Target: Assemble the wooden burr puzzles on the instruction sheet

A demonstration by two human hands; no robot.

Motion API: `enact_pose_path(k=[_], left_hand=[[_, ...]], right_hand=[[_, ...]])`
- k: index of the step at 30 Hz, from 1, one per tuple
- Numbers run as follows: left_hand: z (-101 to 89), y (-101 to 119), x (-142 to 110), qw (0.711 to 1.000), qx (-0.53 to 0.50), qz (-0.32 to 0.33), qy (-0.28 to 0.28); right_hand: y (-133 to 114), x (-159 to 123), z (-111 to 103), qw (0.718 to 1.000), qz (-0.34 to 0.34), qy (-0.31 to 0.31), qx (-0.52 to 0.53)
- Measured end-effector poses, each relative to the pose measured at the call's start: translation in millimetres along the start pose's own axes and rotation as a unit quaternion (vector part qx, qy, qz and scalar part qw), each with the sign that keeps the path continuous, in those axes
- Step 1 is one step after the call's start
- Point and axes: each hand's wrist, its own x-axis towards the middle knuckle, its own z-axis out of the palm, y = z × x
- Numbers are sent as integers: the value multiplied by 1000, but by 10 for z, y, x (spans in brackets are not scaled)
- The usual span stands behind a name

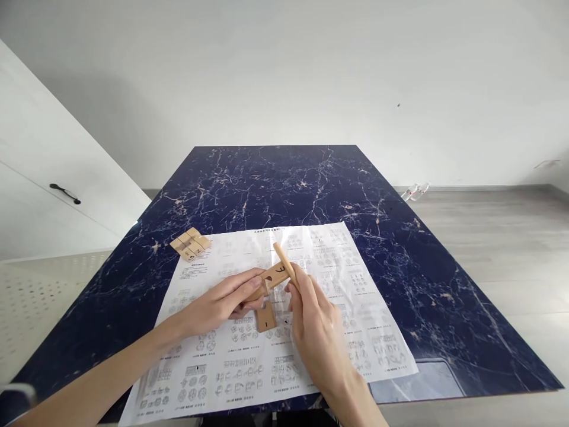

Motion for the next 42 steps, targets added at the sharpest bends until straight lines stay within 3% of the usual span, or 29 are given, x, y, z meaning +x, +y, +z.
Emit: enact_pose_path(k=[10,22,26,31,42], left_hand=[[14,-6,-7,999,-40,20,8],[-2,-44,7,999,-20,11,30],[3,1,13,998,-59,28,-2],[25,70,5,996,-70,47,-38],[45,-8,18,997,17,69,8]], right_hand=[[30,-52,11,995,-72,-66,-18],[-18,-30,36,981,-164,-86,-62],[-22,-14,68,978,-193,-28,-78],[-6,11,61,984,-162,42,-61],[-35,12,47,985,-164,13,-50]])
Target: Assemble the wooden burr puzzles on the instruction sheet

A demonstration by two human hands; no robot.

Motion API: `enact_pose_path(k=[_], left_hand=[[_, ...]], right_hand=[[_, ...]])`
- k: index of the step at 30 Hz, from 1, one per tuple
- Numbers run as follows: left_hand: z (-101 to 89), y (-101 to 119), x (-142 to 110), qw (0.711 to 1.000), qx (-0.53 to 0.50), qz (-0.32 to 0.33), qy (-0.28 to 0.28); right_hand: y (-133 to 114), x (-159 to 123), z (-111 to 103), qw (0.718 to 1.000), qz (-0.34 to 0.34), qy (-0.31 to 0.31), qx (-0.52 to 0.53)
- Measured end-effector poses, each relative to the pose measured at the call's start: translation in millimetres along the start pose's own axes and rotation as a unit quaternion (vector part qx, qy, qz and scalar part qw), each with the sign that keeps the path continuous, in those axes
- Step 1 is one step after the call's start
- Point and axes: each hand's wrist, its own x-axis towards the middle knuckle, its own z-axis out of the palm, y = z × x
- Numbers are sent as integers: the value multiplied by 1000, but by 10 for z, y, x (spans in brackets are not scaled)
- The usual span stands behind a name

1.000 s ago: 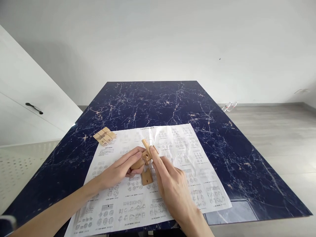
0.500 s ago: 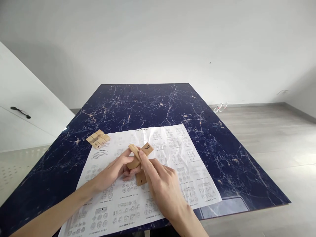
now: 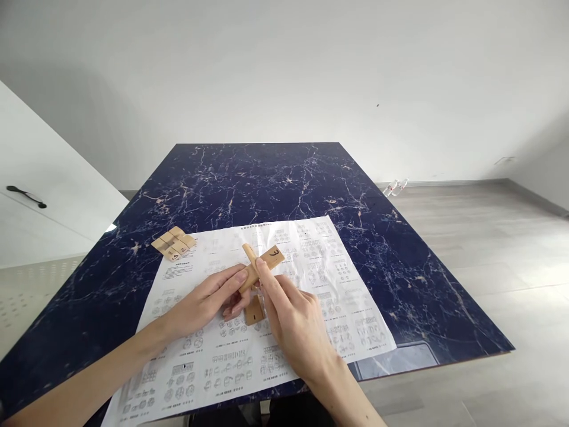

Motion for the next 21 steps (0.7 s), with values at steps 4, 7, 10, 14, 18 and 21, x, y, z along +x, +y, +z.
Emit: enact_pose_path(k=[4,7,10,14,18,21], left_hand=[[-7,-4,-4,1000,8,3,2],[-8,-10,1,1000,6,5,-1],[5,-13,7,1000,13,9,12],[41,-11,12,999,24,18,38],[63,-12,10,999,22,22,41],[66,-14,-3,999,21,19,36]], right_hand=[[1,0,-24,1000,-9,-15,17],[9,-11,-18,1000,-12,-17,14],[9,-23,14,1000,-10,-7,-3],[-15,-23,44,1000,-13,-16,-18],[-40,-11,33,1000,-17,-14,-15],[-38,-14,16,1000,-14,-22,-5]])
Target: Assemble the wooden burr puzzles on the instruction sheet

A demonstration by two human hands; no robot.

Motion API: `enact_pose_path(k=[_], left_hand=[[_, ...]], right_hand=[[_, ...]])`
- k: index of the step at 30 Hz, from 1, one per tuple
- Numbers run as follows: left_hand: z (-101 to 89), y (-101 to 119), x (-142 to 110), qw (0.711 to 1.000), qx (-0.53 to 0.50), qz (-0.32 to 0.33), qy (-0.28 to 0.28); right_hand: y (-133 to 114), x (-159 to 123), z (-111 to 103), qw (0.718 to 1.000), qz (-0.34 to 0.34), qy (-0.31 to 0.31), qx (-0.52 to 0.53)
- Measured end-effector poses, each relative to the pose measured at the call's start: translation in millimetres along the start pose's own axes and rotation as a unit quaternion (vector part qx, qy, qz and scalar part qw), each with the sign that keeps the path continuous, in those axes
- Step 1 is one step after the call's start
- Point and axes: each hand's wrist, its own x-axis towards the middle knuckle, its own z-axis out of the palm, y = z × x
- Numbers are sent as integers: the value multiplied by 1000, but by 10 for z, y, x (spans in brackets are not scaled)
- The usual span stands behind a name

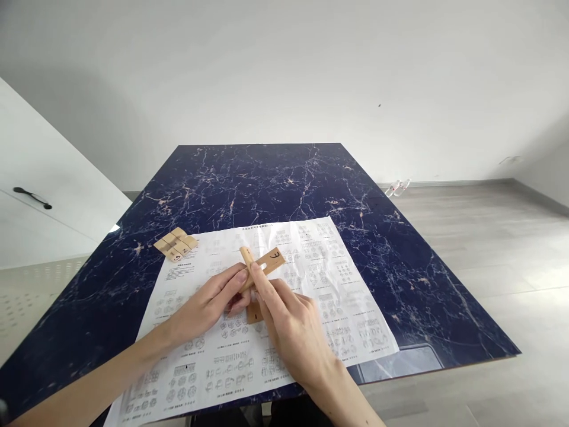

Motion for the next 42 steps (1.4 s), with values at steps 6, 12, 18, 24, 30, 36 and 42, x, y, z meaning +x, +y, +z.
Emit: enact_pose_path(k=[6,12,18,24,30,36,42], left_hand=[[0,-17,-25,1000,-14,1,5],[-16,-67,-26,998,-48,-29,14],[-4,-55,-22,998,-68,-1,16],[-6,-30,-24,997,-79,7,11],[-8,-38,-24,996,-88,10,10],[-9,-32,-38,995,-96,-3,10],[3,-23,-39,993,-113,-15,24]], right_hand=[[13,-4,-16,1000,-8,-11,7],[3,41,1,1000,-15,-1,-10],[-10,27,-36,997,-29,73,11],[-38,31,-64,992,-39,114,29],[-28,32,-52,994,-32,98,34],[-24,15,-50,994,-23,97,38],[-16,2,-42,995,-21,85,40]])
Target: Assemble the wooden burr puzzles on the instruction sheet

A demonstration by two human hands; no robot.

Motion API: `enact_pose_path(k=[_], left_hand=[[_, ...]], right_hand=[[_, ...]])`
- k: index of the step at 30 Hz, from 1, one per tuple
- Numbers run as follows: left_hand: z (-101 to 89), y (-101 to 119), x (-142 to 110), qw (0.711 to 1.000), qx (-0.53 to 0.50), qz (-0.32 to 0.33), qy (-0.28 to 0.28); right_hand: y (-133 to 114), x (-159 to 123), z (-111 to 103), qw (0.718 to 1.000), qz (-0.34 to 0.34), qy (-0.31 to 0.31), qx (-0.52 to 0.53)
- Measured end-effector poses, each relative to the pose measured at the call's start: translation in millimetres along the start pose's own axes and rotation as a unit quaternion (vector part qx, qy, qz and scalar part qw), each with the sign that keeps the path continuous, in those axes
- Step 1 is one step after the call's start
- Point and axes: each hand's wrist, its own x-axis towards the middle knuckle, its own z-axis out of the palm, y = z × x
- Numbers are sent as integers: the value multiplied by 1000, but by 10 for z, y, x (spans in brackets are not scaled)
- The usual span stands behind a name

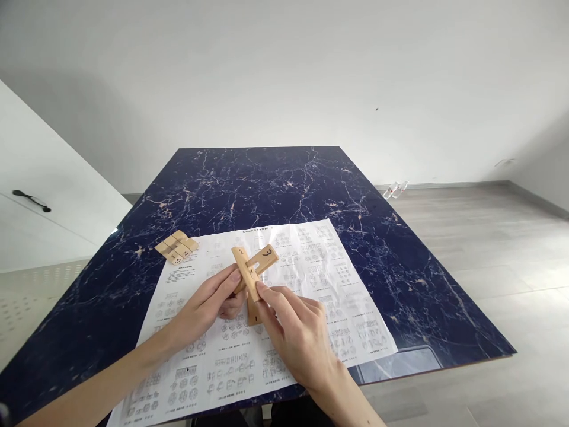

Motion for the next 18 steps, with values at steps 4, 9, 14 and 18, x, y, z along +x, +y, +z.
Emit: enact_pose_path(k=[4,9,14,18], left_hand=[[7,-8,4,1000,-1,2,5],[3,-15,11,1000,-2,8,10],[4,-4,4,1000,-5,4,9],[6,-1,1,1000,-18,1,18]], right_hand=[[-4,10,2,1000,-5,2,-4],[-17,39,-5,1000,-11,8,3],[-14,45,-8,1000,-17,5,1],[2,36,14,1000,-10,4,8]])
